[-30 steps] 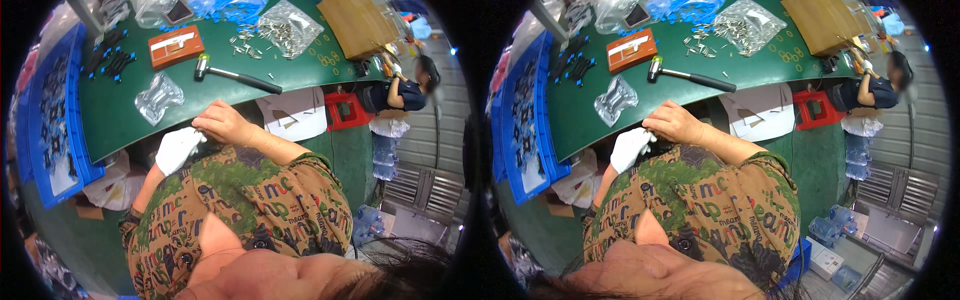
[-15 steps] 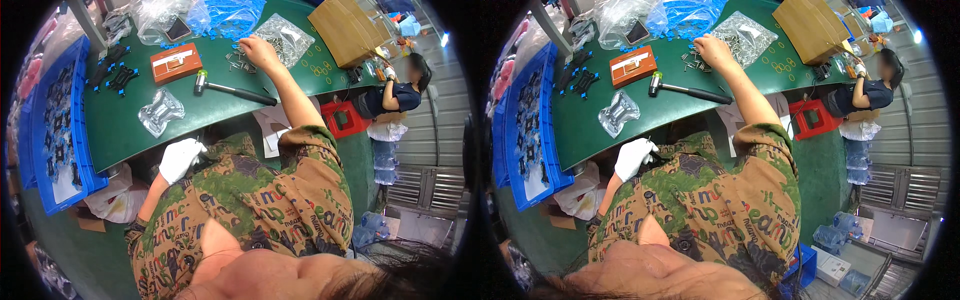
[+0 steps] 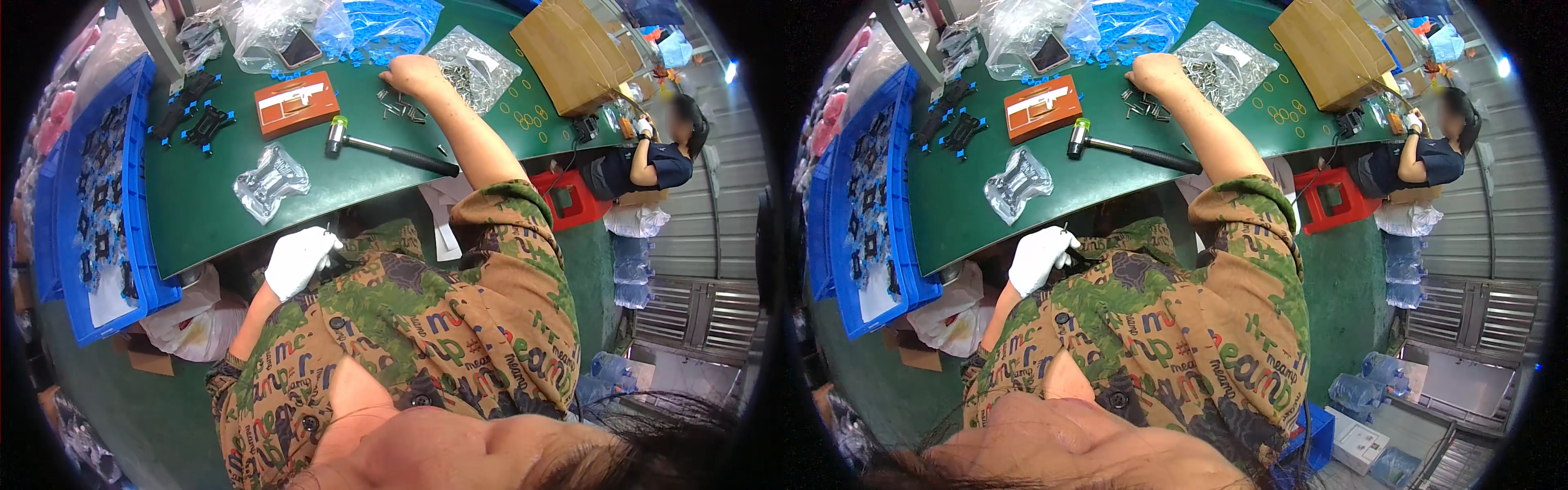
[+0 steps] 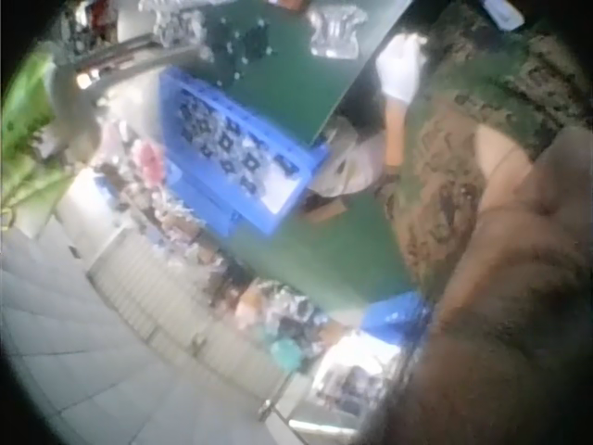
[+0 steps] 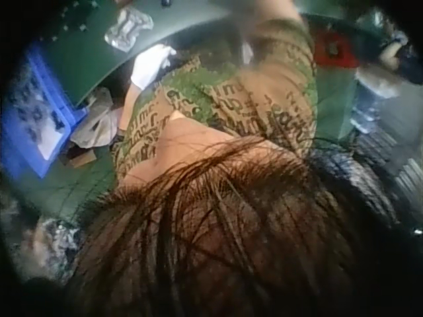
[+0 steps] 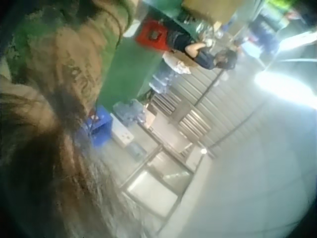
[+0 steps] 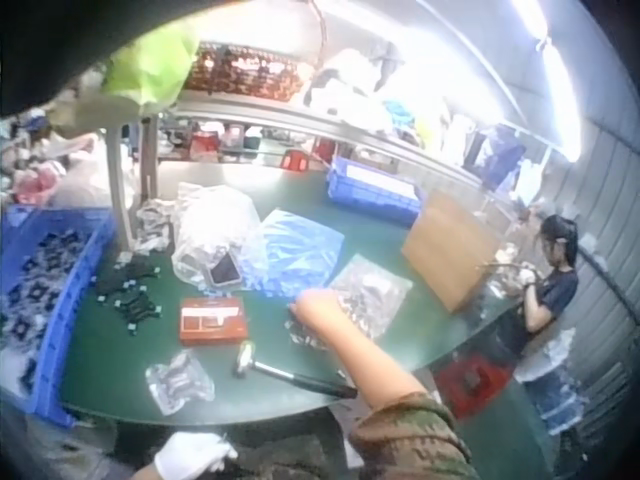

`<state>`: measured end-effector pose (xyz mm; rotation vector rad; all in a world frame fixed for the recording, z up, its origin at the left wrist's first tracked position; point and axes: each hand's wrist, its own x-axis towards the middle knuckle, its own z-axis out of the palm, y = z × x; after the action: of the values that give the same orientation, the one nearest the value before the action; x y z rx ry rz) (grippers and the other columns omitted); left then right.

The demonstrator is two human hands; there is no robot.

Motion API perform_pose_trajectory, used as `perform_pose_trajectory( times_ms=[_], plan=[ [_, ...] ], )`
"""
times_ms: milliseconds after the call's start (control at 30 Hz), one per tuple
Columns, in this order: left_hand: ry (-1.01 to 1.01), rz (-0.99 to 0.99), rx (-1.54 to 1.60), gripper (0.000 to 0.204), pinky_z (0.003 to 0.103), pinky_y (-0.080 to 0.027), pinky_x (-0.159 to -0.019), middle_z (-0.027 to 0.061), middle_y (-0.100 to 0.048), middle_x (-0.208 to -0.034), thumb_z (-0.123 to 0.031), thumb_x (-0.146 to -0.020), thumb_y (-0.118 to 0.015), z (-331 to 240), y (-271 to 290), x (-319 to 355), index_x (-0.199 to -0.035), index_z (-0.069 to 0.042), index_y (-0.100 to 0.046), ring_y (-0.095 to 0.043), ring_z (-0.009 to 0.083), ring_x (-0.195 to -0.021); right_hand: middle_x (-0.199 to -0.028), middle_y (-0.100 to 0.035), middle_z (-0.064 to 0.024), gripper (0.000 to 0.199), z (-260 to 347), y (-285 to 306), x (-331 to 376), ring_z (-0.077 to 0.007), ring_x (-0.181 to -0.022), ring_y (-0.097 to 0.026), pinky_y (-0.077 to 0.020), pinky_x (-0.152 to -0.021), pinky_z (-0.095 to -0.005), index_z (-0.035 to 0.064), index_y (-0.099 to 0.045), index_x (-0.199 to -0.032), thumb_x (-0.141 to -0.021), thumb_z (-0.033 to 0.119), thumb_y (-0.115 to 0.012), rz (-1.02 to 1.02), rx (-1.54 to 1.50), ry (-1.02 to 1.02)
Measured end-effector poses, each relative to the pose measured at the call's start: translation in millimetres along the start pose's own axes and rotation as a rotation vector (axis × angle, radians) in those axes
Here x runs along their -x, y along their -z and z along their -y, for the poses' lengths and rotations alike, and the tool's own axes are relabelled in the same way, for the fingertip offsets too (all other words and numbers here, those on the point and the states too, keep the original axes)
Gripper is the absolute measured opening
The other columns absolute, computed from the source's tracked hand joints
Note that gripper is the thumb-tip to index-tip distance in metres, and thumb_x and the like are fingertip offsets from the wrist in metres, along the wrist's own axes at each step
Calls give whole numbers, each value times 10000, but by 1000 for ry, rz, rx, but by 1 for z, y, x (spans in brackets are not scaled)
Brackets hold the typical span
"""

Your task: The person sits at a green workbench and assembles small black plastic parts with blue plastic pieces and metal pins. They pick up a black part, insert a blue piece, place a metal pin, and use a hammer to secure the pin into the part. The person repeats this process for multiple units, placing finished assemblies into a blue bin.

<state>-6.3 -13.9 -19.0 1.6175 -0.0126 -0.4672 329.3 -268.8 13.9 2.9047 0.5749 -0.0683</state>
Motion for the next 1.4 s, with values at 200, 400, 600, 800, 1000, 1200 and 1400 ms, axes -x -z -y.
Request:
perform_pose_trajectory(
  times_ms=[200,400,600,800,1000,1200,1400],
  plan=[
    [-18,18,-47,304,254,-457,-601,-3,-617,-668,-296,-1040,-578,6,2,-1,-964,-63,-758,-548,70,-593,-1054,-762,-171,418,-3,-1,-7,-367,-992,-731,-585,-847,-488,51,-780,-1011,-933,419,-597,67,-8,1],
    [-10,21,-32,301,257,-455,-596,-4,-608,-653,-297,-1039,-581,7,2,-3,-958,-69,-761,-543,73,-588,-1046,-759,-184,357,-8,6,-4,-329,-991,-738,-579,-872,-455,82,-783,-1062,-938,344,-575,87,6,35],
    [20,-11,-56,237,252,-424,-569,-4,-554,-627,-209,-1017,-626,-5,0,-2,-918,-23,-735,-527,78,-583,-828,-732,-88,313,57,31,91,-211,-766,-707,-565,-724,-365,23,-733,-1040,-988,311,-620,-102,-863,361],
    [-3,-27,-142,320,295,-448,-573,25,-597,-643,-314,-1035,-579,16,-1,-6,-941,-59,-747,-550,128,-574,-963,-699,-162,258,123,19,191,-365,-898,-685,-547,-784,-434,30,-708,-1049,-1010,259,-594,98,-917,707],
    [-78,5,-249,364,337,-474,-594,56,-608,-656,-361,-1047,-528,15,0,-9,-958,-72,-730,-587,189,-584,-966,-718,-154,271,121,16,205,-382,-900,-690,-553,-788,-477,42,-709,-1010,-1005,285,-588,125,-906,683],
    [-71,12,-285,359,340,-485,-605,67,-617,-672,-356,-1046,-532,10,0,-8,-949,-64,-717,-601,187,-594,-943,-684,-137,231,116,18,208,-358,-883,-676,-541,-755,-464,48,-695,-1013,-1005,264,-612,105,-814,795],
    [-2,-18,-139,285,262,-434,-570,4,-596,-648,-265,-1020,-627,-2,-3,-5,-925,-23,-741,-533,81,-580,-968,-688,-161,278,104,20,205,-382,-919,-669,-535,-791,-464,26,-688,-1046,-1038,283,-583,231,-977,745]
  ],
)
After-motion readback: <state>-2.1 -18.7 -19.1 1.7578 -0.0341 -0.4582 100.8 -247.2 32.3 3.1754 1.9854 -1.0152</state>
